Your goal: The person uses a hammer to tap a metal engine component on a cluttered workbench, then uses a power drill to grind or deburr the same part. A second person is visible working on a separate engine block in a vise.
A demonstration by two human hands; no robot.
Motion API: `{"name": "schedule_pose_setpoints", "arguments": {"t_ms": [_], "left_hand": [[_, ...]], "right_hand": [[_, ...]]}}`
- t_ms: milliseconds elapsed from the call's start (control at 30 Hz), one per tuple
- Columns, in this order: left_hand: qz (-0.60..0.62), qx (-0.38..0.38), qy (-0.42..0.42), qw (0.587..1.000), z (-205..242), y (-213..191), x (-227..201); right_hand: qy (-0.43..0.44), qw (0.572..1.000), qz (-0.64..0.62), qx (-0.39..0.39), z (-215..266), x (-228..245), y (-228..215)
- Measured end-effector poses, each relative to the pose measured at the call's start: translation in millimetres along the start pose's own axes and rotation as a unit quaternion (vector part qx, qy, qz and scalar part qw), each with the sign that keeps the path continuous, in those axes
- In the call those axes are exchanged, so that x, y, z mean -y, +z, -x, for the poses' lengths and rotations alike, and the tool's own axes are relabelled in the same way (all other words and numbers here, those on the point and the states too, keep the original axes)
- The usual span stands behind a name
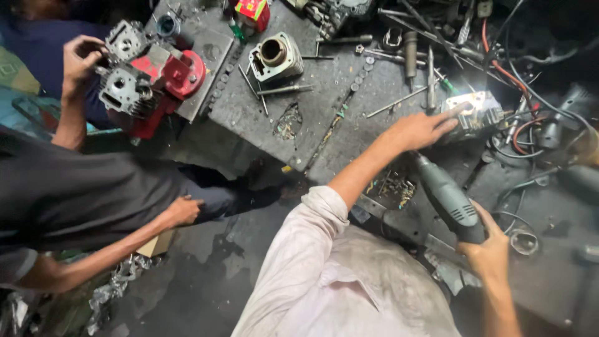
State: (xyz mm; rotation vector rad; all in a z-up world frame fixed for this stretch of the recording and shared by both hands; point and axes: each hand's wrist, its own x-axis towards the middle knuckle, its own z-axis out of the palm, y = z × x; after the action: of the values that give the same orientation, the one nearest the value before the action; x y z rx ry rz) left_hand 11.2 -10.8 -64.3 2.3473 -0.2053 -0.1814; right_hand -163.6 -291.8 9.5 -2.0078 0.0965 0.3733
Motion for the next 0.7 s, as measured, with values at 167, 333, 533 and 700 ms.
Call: {"name": "schedule_pose_setpoints", "arguments": {"t_ms": [167, 333, 533, 700], "left_hand": [[0.002, 0.025, -0.027, 0.999, 13, -10, -8], [0.017, 0.007, 0.026, 1.000, 24, -19, -6], [0.000, 0.021, 0.034, 0.999, 27, -25, -9], [-0.012, 0.009, 0.027, 1.000, 27, -27, -18]], "right_hand": [[-0.001, 0.999, -0.044, -0.027, 29, -14, -16], [0.052, 0.970, -0.225, -0.073, 65, -51, -52], [0.021, 0.957, -0.265, -0.115, 60, -53, -49], [0.015, 0.948, -0.292, -0.128, 29, -37, -19]]}}
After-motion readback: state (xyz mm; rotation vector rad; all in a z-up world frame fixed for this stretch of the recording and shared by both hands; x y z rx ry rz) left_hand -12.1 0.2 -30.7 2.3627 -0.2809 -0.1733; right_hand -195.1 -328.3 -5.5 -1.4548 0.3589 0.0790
